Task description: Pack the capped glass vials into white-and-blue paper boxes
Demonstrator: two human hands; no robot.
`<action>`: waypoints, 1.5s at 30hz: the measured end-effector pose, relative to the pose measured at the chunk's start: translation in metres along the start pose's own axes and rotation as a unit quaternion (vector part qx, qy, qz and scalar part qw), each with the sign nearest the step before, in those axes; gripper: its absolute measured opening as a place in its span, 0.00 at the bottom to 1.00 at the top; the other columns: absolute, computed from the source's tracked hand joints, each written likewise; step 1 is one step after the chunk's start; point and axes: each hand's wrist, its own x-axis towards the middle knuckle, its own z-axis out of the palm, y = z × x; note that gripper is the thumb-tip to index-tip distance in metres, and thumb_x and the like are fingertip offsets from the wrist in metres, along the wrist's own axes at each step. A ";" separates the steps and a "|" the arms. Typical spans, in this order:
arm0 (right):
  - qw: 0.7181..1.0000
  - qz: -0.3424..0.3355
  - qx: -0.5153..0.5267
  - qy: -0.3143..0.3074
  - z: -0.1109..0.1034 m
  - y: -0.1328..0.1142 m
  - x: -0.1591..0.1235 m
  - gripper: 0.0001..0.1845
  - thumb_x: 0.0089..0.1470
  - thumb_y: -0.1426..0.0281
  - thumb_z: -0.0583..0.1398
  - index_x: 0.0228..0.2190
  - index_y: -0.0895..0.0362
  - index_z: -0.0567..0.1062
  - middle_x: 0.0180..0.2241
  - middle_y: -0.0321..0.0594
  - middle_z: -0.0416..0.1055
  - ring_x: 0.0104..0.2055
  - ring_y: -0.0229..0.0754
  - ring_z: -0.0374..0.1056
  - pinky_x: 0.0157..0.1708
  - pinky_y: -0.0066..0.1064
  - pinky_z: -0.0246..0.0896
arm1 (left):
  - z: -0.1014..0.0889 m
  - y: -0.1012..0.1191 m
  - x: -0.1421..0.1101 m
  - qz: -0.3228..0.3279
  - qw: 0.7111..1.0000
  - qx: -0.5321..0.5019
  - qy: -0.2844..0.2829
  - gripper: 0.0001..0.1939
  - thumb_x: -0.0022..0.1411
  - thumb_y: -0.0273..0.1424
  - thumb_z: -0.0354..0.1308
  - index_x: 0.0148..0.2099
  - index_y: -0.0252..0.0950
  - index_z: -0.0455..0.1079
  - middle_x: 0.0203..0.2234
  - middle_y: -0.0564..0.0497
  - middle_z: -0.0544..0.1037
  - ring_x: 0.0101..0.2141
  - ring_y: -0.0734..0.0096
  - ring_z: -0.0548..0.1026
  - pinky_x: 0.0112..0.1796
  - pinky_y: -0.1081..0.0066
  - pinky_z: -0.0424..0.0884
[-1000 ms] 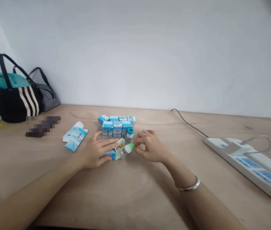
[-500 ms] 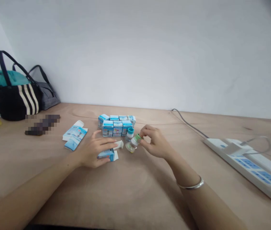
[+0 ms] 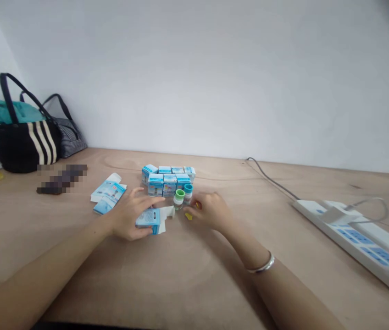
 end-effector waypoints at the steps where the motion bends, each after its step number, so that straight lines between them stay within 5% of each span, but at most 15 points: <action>1: 0.999 0.011 0.001 -0.038 -0.001 0.002 -0.001 0.12 0.49 0.61 0.60 0.22 0.56 0.72 0.22 0.36 0.71 0.24 0.38 0.64 0.29 0.29 0.47 | 0.000 0.001 0.000 0.003 1.000 -0.004 0.003 0.39 0.51 0.35 0.60 0.63 0.42 0.49 0.48 0.46 0.73 0.49 0.56 0.70 0.56 0.49 0.50; 9: 0.980 0.094 -0.057 -0.164 -0.013 0.016 -0.002 0.03 0.43 0.71 0.60 0.21 0.56 0.71 0.27 0.38 0.73 0.26 0.39 0.66 0.23 0.27 0.46 | 0.020 0.011 0.004 0.086 0.992 0.039 0.086 0.24 0.56 0.34 0.59 0.55 0.42 0.63 0.40 0.47 0.74 0.42 0.63 0.71 0.51 0.55 0.59; 14: 0.982 0.142 -0.067 -0.108 -0.023 0.019 -0.001 0.06 0.48 0.70 0.57 0.23 0.57 0.71 0.26 0.42 0.72 0.28 0.43 0.67 0.25 0.29 0.48 | 0.043 0.018 0.010 0.096 0.987 0.014 0.126 0.27 0.54 0.42 0.62 0.55 0.42 0.64 0.44 0.45 0.69 0.45 0.60 0.68 0.47 0.59 0.66; 18: 0.993 0.014 0.114 0.036 -0.023 0.001 -0.003 0.11 0.55 0.63 0.55 0.27 0.57 0.70 0.27 0.40 0.71 0.29 0.39 0.66 0.30 0.28 0.55 | 0.034 0.026 0.010 0.070 0.987 -0.083 0.117 0.35 0.49 0.45 0.64 0.58 0.40 0.60 0.51 0.42 0.63 0.51 0.55 0.64 0.52 0.55 0.63; 21: 0.969 -0.143 0.197 0.034 -0.018 -0.017 -0.009 0.15 0.53 0.56 0.58 0.30 0.57 0.69 0.33 0.42 0.71 0.36 0.41 0.66 0.37 0.31 0.58 | 0.019 0.025 0.005 -0.009 0.988 -0.123 0.090 0.35 0.51 0.36 0.63 0.60 0.38 0.56 0.55 0.41 0.61 0.55 0.54 0.61 0.55 0.54 0.60; 23: 0.964 -0.185 0.193 0.000 -0.012 -0.027 -0.013 0.20 0.48 0.52 0.61 0.31 0.56 0.68 0.35 0.43 0.70 0.39 0.44 0.65 0.38 0.33 0.58 | 0.014 0.020 0.001 -0.050 0.990 -0.126 0.049 0.34 0.50 0.32 0.63 0.59 0.39 0.56 0.55 0.43 0.63 0.55 0.54 0.63 0.55 0.53 0.60; 26: 0.966 -0.183 0.175 -0.043 -0.006 -0.034 -0.017 0.20 0.45 0.54 0.64 0.31 0.56 0.67 0.35 0.43 0.69 0.37 0.44 0.64 0.36 0.33 0.58 | 0.017 0.012 -0.003 -0.077 0.988 -0.134 0.015 0.34 0.50 0.34 0.64 0.58 0.40 0.57 0.53 0.44 0.68 0.53 0.54 0.66 0.52 0.54 0.64; 32: 0.966 -0.173 0.183 -0.054 -0.007 -0.026 -0.017 0.15 0.42 0.73 0.61 0.35 0.56 0.66 0.37 0.40 0.69 0.40 0.44 0.65 0.39 0.33 0.58 | 0.024 0.007 0.000 -0.118 0.967 -0.226 0.029 0.32 0.54 0.40 0.61 0.58 0.37 0.57 0.52 0.42 0.70 0.49 0.58 0.70 0.47 0.59 0.70; 37: 0.962 -0.184 0.196 -0.051 -0.006 -0.023 -0.017 0.16 0.42 0.75 0.60 0.37 0.56 0.66 0.38 0.42 0.68 0.42 0.46 0.64 0.41 0.35 0.58 | 0.028 0.006 0.005 -0.164 0.941 -0.293 0.032 0.17 0.63 0.38 0.50 0.50 0.36 0.66 0.42 0.47 0.76 0.42 0.65 0.74 0.42 0.65 0.72; 45: 0.960 -0.197 0.190 -0.059 -0.002 -0.023 -0.017 0.17 0.40 0.74 0.60 0.36 0.55 0.64 0.38 0.43 0.67 0.41 0.46 0.63 0.39 0.35 0.58 | 0.024 -0.005 0.000 -0.145 0.950 -0.278 -0.009 0.20 0.60 0.23 0.45 0.53 0.38 0.66 0.45 0.49 0.75 0.44 0.66 0.74 0.45 0.64 0.71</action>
